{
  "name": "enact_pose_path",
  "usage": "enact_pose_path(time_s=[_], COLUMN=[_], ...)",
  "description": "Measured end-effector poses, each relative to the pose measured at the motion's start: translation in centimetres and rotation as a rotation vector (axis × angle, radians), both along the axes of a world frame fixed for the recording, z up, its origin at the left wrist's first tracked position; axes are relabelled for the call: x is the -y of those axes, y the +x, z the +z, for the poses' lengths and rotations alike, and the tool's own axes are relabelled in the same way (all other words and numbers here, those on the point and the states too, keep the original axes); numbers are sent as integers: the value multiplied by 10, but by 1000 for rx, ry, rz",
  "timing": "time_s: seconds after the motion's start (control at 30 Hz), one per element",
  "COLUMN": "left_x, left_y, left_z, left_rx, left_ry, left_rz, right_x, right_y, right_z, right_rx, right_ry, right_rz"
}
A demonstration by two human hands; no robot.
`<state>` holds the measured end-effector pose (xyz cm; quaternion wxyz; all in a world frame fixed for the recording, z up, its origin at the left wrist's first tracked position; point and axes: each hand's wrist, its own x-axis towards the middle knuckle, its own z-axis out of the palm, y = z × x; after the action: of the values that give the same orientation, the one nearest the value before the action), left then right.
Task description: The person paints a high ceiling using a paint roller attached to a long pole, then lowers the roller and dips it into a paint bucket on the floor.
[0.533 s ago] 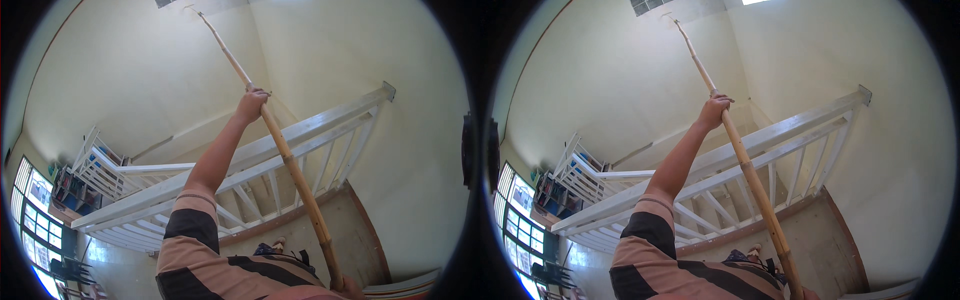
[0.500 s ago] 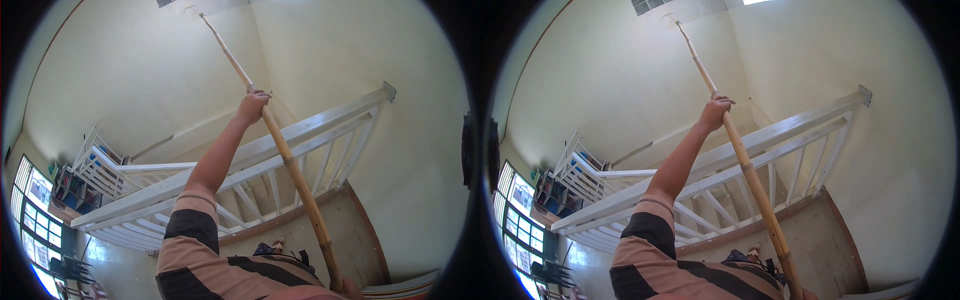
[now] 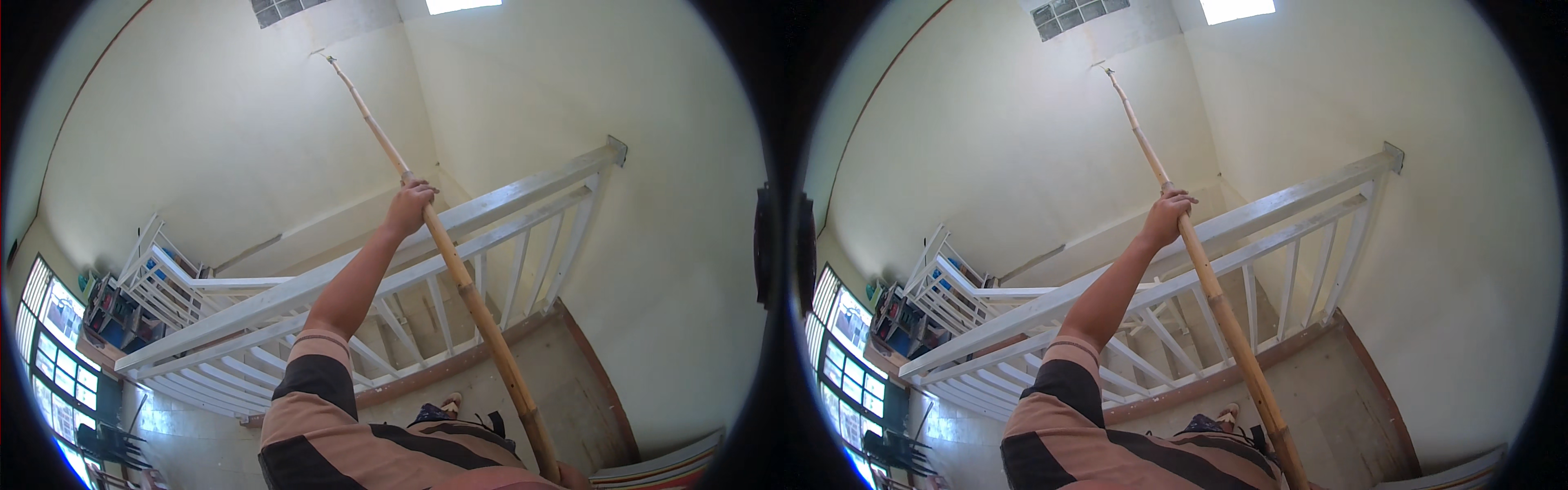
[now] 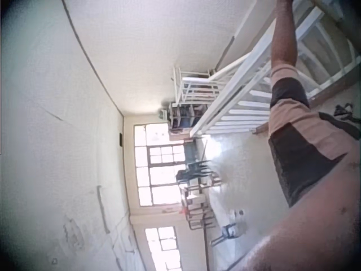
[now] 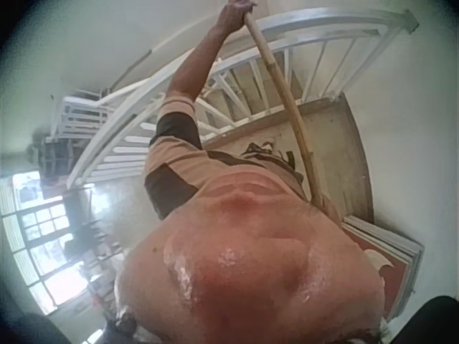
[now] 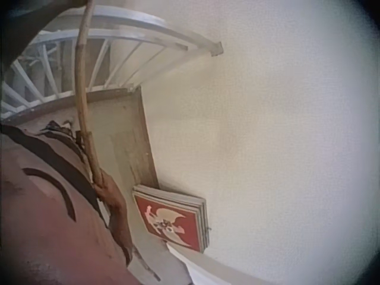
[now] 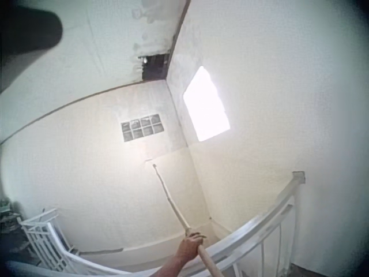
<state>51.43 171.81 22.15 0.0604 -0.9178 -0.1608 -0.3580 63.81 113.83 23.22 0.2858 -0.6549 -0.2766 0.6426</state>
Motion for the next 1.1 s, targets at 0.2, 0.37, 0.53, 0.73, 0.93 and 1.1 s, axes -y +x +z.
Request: enact_pose_path(time_s=[0.2,0.37,0.53,0.73,0.93,1.1], left_x=[1,-20,-45,-73,-94,-104], left_y=[-1,-6,-6,-5,-5,0], left_z=[17,46,70,85,84,74], left_rx=[32,31,34,0,-8,-97], left_ry=[49,91,137,158,158,141], left_rz=[5,13,27,38,37,78], right_x=[-1,-29,-64,-92,-112,-114], right_y=[-2,-9,-12,-8,-11,-11], right_z=[0,32,34,26,21,4], right_rx=[-100,229,70,32,85,-41], right_ry=[115,-94,-19,35,17,93], right_rz=[-114,52,-23,-50,-86,-150])
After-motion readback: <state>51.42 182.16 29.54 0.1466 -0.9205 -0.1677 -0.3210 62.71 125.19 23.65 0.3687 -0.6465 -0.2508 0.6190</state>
